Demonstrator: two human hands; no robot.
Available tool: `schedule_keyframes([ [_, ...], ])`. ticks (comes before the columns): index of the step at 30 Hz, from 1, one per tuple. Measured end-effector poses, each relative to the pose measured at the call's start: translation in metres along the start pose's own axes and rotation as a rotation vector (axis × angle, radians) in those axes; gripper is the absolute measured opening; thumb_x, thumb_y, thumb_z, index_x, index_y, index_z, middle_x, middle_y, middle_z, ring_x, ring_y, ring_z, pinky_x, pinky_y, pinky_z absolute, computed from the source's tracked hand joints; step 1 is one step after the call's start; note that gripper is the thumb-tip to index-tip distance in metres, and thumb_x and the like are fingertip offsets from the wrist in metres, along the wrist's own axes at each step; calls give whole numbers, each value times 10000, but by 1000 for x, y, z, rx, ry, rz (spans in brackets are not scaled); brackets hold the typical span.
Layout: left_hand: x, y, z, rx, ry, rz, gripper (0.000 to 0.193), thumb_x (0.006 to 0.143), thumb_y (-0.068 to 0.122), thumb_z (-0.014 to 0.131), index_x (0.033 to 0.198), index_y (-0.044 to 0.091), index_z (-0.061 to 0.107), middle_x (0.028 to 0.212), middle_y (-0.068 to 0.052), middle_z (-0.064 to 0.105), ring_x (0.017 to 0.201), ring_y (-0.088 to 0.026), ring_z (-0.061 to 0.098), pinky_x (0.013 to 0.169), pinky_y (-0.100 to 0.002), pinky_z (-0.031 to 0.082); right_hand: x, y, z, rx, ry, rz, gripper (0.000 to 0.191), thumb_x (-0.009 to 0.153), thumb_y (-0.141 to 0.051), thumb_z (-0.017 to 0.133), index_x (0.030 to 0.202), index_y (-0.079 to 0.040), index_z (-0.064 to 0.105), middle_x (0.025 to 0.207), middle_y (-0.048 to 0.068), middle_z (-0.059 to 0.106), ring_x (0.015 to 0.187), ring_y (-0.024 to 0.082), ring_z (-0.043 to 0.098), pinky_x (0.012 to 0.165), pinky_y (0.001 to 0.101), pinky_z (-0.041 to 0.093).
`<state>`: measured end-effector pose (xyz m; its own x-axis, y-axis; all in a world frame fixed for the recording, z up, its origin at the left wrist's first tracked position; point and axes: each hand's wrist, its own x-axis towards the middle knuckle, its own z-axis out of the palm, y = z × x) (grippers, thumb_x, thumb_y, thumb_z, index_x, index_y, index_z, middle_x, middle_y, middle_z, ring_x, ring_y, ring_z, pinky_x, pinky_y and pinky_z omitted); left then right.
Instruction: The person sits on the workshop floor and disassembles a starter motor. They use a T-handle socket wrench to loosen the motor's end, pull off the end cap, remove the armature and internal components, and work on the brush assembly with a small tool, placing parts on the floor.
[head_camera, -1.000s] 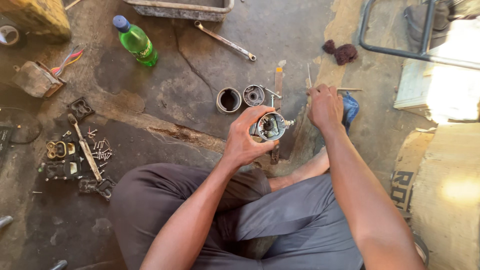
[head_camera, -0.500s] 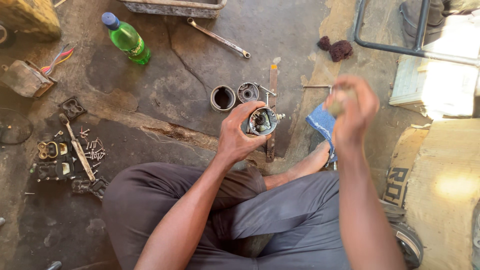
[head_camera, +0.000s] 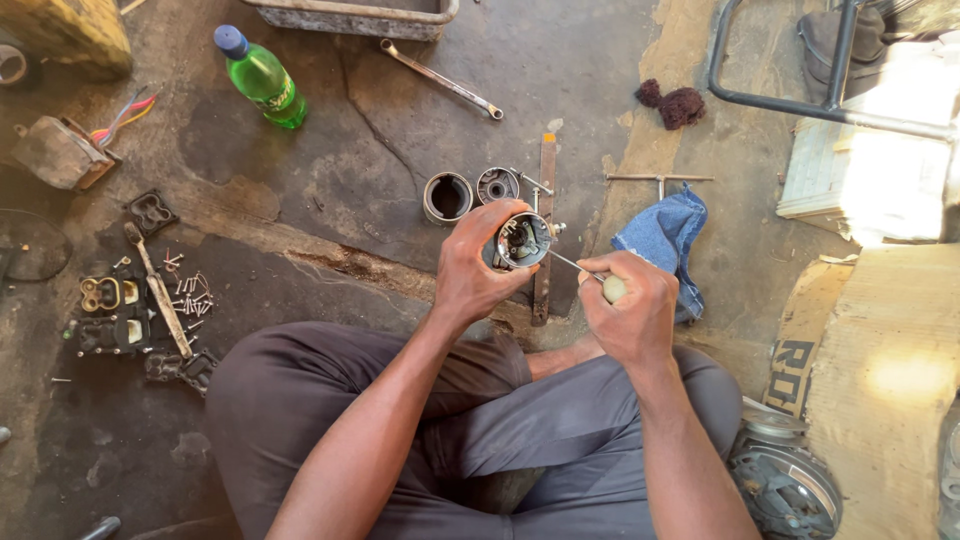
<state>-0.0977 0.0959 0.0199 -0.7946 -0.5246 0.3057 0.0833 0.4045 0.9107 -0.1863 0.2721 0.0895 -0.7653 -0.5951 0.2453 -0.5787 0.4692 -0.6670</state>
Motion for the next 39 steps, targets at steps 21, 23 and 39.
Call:
schedule_keyframes([
  [21, -1, 4, -3, 2, -68, 60, 643, 693, 148, 877, 1295, 115, 655, 1318, -80, 693, 1275, -295, 630, 1081, -413, 513, 2, 32, 9, 520, -188, 501, 125, 837, 8, 683, 929, 58, 750, 654, 16, 631, 535, 47, 545, 473, 227, 424],
  [23, -2, 5, -3, 0, -68, 56, 643, 689, 145, 872, 1294, 111, 657, 1317, -84, 692, 1274, -298, 628, 1082, -415, 511, 3, 34, 11, 631, -198, 549, 118, 837, 10, 684, 932, 53, 739, 650, 25, 618, 526, 66, 549, 461, 238, 427],
  [39, -1, 5, -7, -63, -6, -32, 648, 661, 129, 877, 1270, 83, 664, 1288, -95, 703, 1233, -281, 669, 1060, -392, 532, 6, 57, 15, 1121, -208, 818, 152, 839, -27, 651, 958, 68, 664, 691, 56, 542, 546, 171, 551, 468, 344, 446],
])
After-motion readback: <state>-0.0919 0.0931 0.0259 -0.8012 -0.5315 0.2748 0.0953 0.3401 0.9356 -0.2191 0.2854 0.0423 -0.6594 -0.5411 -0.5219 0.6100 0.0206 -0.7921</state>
